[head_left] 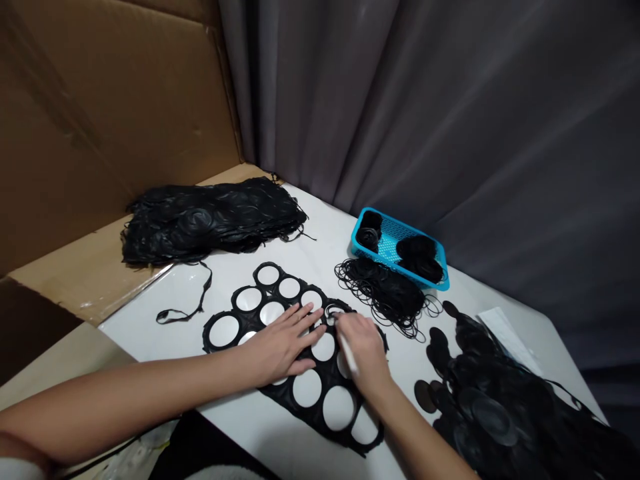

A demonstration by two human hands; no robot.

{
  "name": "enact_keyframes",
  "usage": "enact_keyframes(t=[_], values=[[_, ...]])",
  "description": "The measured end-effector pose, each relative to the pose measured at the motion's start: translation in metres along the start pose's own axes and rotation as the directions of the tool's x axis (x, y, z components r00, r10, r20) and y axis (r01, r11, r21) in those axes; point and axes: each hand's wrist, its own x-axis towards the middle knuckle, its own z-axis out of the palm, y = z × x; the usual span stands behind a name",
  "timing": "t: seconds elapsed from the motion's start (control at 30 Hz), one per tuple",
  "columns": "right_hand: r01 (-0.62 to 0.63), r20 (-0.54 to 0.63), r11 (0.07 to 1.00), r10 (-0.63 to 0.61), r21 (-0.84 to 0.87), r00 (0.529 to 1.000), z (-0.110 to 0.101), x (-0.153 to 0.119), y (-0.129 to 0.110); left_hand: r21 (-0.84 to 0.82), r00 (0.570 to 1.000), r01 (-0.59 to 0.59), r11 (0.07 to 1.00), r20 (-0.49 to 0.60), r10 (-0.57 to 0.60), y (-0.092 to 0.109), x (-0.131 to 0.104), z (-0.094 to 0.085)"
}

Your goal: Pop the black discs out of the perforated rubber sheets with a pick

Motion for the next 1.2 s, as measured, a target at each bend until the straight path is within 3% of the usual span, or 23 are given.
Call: enact_keyframes(t=[0.07, 0.13, 0.23, 0.33, 0.4, 0.5, 0.57, 0.67, 0.77, 0.87, 0.9, 0.97, 1.07, 1.2], values=[[-0.146, -0.121, 0.989, 0.144, -0.008, 0.982, -0.016, 0.007, 0.020, -0.002, 1.000, 0.004, 1.000, 0.004, -0.004, 0.000, 0.000, -0.002], [-0.348, -0.276, 0.934, 0.355, 0.074, 0.893, -0.036, 0.014, 0.043, 0.004, 1.000, -0.001, 1.000, 0.015, 0.001, 0.001, 0.000, -0.004], [-0.492, -0.380, 0.840, 0.542, 0.229, 0.750, -0.061, 0.014, 0.069, 0.032, 0.999, -0.004, 0.999, 0.051, 0.003, 0.000, 0.002, -0.007], [-0.500, -0.326, 0.709, 0.687, 0.498, 0.650, -0.072, 0.007, 0.077, 0.034, 0.998, -0.009, 0.999, 0.063, 0.007, -0.002, 0.003, -0.010], [-0.470, -0.156, 0.512, 0.778, 0.719, 0.608, -0.072, 0.000, 0.074, -0.001, 0.999, -0.017, 1.000, 0.040, 0.017, -0.003, 0.002, -0.015], [-0.442, 0.139, 0.183, 0.786, 0.878, 0.602, -0.067, -0.008, 0.061, -0.062, 1.000, -0.023, 0.998, -0.013, 0.022, 0.000, -0.003, -0.023], [-0.426, 0.254, 0.037, 0.754, 0.904, 0.606, -0.063, -0.011, 0.051, -0.082, 0.999, -0.031, 0.996, -0.018, 0.030, 0.006, -0.011, -0.028], [-0.401, 0.346, -0.097, 0.707, 0.911, 0.617, -0.056, -0.010, 0.032, -0.108, 0.999, -0.055, 0.993, -0.005, 0.054, 0.017, -0.024, -0.030], [-0.403, 0.410, -0.162, 0.628, 0.900, 0.661, -0.046, -0.008, 0.007, -0.116, 0.998, -0.059, 0.991, -0.002, 0.059, 0.026, -0.036, -0.026], [-0.496, 0.479, -0.111, 0.502, 0.862, 0.720, -0.035, -0.012, -0.021, -0.096, 0.999, -0.048, 0.994, 0.007, 0.049, 0.029, -0.042, -0.022], [-0.532, 0.484, -0.033, 0.465, 0.846, 0.741, -0.032, -0.014, -0.029, -0.088, 0.999, -0.047, 0.995, 0.013, 0.048, 0.029, -0.043, -0.021], [-0.564, 0.450, 0.206, 0.416, 0.799, 0.790, -0.025, -0.019, -0.042, -0.073, 0.999, -0.044, 0.996, 0.029, 0.046, 0.029, -0.044, -0.020], [-0.503, 0.345, 0.539, 0.371, 0.676, 0.862, -0.017, -0.026, -0.050, -0.076, 0.999, -0.036, 0.996, 0.037, 0.039, 0.029, -0.045, -0.019], [-0.427, 0.263, 0.695, 0.337, 0.578, 0.904, -0.011, -0.029, -0.050, -0.095, 0.999, -0.038, 0.995, 0.021, 0.040, 0.028, -0.045, -0.017]])
